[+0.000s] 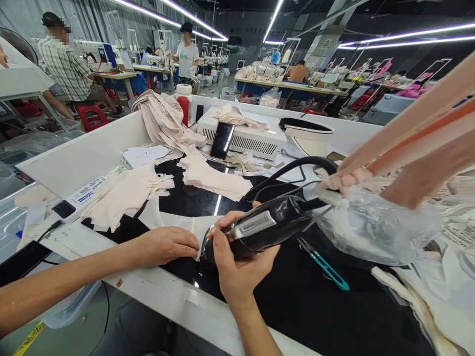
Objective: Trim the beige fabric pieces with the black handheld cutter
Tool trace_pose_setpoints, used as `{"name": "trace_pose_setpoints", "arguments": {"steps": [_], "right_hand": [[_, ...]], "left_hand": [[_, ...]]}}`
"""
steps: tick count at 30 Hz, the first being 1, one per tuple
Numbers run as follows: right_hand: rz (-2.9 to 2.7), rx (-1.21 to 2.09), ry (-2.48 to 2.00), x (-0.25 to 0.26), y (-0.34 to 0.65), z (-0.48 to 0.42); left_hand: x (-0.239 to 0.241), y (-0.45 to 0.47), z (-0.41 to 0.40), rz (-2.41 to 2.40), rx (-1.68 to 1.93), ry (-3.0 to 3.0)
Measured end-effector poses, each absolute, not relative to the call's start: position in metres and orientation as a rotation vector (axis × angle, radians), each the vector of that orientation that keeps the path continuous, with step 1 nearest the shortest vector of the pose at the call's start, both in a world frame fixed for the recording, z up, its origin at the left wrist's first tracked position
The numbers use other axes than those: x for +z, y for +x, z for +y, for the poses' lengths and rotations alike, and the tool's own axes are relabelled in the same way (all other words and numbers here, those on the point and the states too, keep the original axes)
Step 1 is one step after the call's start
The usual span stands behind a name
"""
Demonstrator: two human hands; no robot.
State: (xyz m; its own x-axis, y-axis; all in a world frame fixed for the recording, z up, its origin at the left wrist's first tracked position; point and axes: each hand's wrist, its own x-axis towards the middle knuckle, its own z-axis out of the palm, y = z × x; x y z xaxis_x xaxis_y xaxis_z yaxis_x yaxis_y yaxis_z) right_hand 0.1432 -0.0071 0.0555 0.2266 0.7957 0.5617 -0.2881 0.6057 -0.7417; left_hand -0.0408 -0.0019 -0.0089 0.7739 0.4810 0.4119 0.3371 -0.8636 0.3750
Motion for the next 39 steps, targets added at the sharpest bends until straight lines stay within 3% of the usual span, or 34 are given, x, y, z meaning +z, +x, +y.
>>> {"name": "trace_pose_setpoints", "arguments": {"steps": [39], "right_hand": [[-1.145, 0.824, -0.543, 0.054, 0.142, -0.021]], "left_hand": [[-0.004, -0.043, -0.006, 0.605, 0.715, 2.736]]}}
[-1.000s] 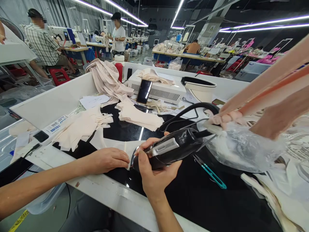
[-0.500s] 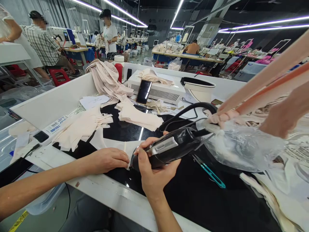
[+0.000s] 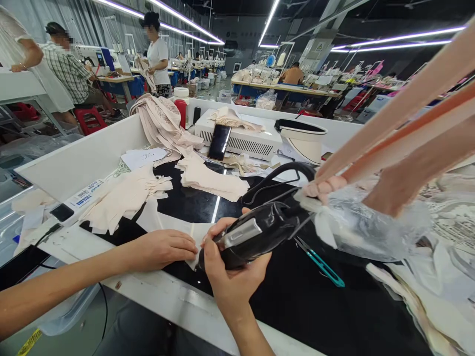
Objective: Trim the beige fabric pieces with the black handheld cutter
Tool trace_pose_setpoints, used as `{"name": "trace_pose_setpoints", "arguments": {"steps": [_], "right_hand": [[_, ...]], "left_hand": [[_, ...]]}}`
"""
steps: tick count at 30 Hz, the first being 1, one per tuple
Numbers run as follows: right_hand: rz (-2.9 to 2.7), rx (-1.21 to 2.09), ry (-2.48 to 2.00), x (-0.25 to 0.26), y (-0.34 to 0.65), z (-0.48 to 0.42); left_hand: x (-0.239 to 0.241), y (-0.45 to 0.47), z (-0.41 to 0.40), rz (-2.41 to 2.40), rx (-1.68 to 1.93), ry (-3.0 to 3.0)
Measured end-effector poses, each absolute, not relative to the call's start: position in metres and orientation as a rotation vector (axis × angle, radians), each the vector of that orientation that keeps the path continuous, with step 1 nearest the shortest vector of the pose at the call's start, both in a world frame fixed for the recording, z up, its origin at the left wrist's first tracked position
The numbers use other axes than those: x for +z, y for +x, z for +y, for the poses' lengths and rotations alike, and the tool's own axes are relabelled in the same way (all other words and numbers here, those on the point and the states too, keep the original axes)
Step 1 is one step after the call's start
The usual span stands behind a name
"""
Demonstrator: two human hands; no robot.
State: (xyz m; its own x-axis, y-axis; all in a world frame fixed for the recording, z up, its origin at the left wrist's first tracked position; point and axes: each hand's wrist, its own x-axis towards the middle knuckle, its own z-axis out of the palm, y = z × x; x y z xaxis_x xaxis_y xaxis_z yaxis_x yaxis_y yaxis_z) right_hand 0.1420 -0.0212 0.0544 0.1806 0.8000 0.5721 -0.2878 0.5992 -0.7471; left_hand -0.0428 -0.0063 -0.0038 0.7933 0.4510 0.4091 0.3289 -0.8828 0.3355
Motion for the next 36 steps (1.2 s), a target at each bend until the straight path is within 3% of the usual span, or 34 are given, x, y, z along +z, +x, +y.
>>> {"name": "trace_pose_setpoints", "arguments": {"steps": [9, 20, 36], "right_hand": [[-1.085, 0.742, -0.605, 0.066, 0.165, -0.006], [-1.072, 0.667, -0.609, 0.062, 0.176, 0.023], [-1.084, 0.642, -0.651, 0.058, 0.173, 0.017]], "left_hand": [[0.007, -0.057, -0.037, 0.558, 0.593, 2.710], [0.015, -0.026, -0.018, 0.766, 0.790, 2.856], [-0.001, -0.005, -0.001, 0.882, 0.556, 3.018]]}}
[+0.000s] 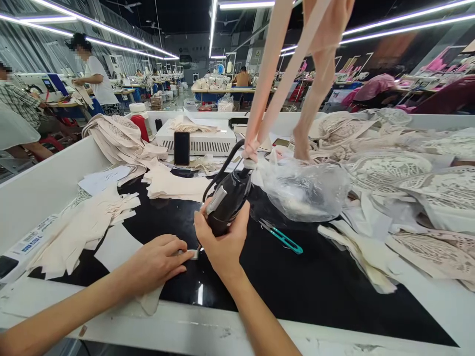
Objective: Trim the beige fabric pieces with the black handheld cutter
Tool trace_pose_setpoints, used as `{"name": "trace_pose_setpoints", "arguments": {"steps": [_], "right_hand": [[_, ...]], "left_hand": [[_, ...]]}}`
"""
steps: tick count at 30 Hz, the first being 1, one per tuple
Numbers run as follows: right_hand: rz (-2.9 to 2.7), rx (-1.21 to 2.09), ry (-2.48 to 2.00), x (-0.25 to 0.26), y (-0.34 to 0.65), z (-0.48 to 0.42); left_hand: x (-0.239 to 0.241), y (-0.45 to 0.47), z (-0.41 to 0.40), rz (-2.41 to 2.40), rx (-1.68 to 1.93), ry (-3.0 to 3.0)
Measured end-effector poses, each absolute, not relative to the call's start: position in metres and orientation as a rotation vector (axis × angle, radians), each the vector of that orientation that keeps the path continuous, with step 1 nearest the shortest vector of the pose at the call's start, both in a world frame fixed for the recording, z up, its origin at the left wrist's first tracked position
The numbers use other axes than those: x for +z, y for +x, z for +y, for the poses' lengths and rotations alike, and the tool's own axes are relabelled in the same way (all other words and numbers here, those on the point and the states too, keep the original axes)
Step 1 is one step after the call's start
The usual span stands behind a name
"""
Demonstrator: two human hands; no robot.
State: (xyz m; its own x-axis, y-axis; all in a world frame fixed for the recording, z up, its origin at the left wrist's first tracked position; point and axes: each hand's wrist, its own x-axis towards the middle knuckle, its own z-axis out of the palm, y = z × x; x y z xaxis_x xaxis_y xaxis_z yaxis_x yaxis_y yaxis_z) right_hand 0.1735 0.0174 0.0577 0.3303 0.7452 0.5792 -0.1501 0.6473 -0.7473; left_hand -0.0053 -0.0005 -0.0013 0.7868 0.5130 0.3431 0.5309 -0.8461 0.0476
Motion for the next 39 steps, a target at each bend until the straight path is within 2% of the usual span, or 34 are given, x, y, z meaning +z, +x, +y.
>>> {"name": "trace_pose_setpoints", "arguments": {"steps": [39], "right_hand": [[-1.045, 0.640, -0.702, 0.0588, 0.1740, 0.0186]], "left_hand": [[-0.0047, -0.0054, -0.0009, -0.863, -0.488, -2.831]]}}
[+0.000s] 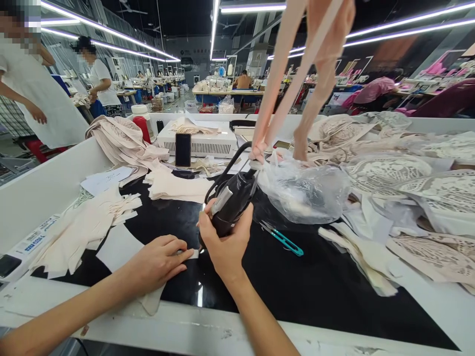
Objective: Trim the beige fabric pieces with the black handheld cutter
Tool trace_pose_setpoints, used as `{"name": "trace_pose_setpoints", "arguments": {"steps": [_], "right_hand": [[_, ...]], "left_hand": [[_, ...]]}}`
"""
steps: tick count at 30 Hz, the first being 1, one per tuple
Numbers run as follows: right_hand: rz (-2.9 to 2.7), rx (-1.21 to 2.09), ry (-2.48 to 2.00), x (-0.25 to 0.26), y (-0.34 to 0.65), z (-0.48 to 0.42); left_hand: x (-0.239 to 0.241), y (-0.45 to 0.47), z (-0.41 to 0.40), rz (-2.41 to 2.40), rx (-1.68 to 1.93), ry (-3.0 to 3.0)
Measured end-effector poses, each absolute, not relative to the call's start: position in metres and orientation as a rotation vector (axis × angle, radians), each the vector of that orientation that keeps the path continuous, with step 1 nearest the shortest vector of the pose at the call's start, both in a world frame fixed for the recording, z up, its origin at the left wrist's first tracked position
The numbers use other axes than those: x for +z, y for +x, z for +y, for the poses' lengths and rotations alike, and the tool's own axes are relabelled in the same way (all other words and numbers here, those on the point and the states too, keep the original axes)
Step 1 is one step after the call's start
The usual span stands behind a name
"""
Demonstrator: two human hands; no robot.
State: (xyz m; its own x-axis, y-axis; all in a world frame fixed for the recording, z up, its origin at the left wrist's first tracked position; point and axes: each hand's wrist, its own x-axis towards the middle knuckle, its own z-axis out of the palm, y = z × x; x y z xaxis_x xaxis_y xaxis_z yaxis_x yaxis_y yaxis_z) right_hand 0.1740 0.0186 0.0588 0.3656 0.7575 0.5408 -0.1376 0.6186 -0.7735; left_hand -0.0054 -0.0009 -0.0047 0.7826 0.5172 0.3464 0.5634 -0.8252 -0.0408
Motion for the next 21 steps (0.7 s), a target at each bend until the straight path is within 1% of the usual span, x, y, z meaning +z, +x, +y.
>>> {"name": "trace_pose_setpoints", "arguments": {"steps": [12, 18, 21], "right_hand": [[-1.044, 0.683, -0.717, 0.0557, 0.1734, 0.0108], [-1.068, 0.672, -0.666, 0.0604, 0.1723, 0.0106], [-1.070, 0.663, -0.652, 0.0617, 0.1722, 0.0096]], "left_hand": [[0.0015, -0.0048, -0.0029, -0.892, -0.497, -2.868], [0.0024, -0.0080, -0.0068, -0.848, -0.662, -2.873], [0.0002, -0.0111, -0.0092, -0.844, -0.687, -2.883]]}}
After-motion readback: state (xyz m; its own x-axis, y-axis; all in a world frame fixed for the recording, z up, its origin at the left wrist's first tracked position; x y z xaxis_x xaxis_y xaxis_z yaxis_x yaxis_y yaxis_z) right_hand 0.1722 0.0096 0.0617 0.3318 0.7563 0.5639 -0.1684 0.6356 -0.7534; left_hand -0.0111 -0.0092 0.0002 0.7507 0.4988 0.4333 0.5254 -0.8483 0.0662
